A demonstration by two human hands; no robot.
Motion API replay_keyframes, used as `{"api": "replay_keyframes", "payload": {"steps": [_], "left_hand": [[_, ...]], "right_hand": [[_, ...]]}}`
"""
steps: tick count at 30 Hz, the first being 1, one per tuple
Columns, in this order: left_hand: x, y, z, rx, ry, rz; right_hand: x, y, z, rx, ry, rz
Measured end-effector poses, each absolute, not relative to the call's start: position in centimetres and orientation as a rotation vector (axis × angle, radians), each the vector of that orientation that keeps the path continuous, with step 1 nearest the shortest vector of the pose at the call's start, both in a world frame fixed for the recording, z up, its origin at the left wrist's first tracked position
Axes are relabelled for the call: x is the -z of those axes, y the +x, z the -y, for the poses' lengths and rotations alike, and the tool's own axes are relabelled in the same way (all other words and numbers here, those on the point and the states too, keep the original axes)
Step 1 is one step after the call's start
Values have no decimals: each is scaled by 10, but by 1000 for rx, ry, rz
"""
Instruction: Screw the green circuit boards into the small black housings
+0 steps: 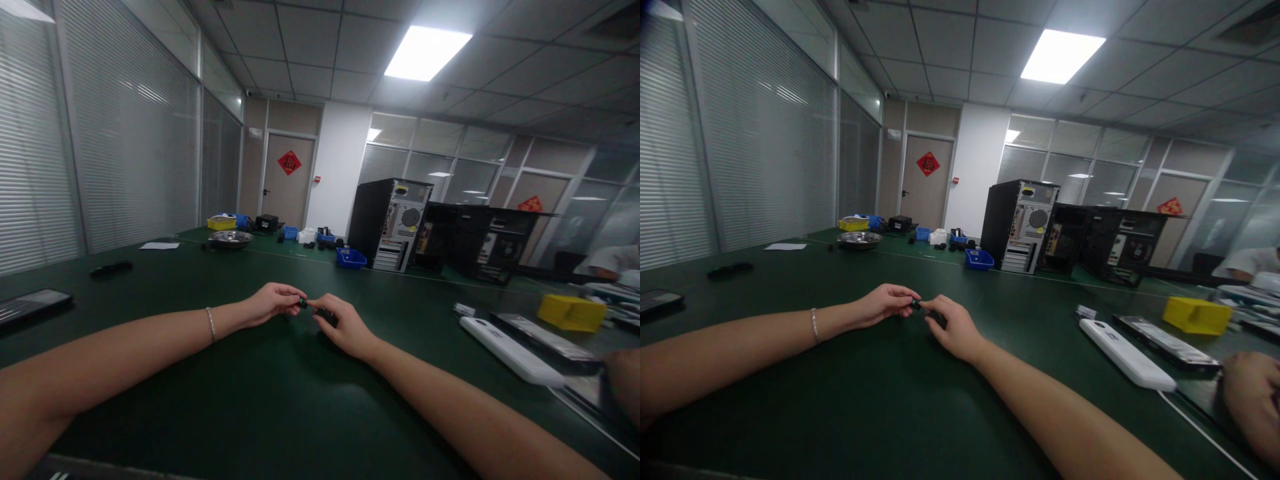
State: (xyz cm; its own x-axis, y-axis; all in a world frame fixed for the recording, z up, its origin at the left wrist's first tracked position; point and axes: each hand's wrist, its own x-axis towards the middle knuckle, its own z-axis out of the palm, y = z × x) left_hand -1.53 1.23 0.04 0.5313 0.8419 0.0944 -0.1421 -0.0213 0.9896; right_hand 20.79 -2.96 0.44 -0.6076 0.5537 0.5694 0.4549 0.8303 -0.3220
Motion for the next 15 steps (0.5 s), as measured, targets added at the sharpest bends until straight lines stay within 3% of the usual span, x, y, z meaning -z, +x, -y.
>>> {"api": "replay_keyframes", "payload": {"steps": [15], "left_hand": [[3,-14,-13,-915,1400,-676]], "right_hand": [[-6,206,30,-213,-694,2333]]}}
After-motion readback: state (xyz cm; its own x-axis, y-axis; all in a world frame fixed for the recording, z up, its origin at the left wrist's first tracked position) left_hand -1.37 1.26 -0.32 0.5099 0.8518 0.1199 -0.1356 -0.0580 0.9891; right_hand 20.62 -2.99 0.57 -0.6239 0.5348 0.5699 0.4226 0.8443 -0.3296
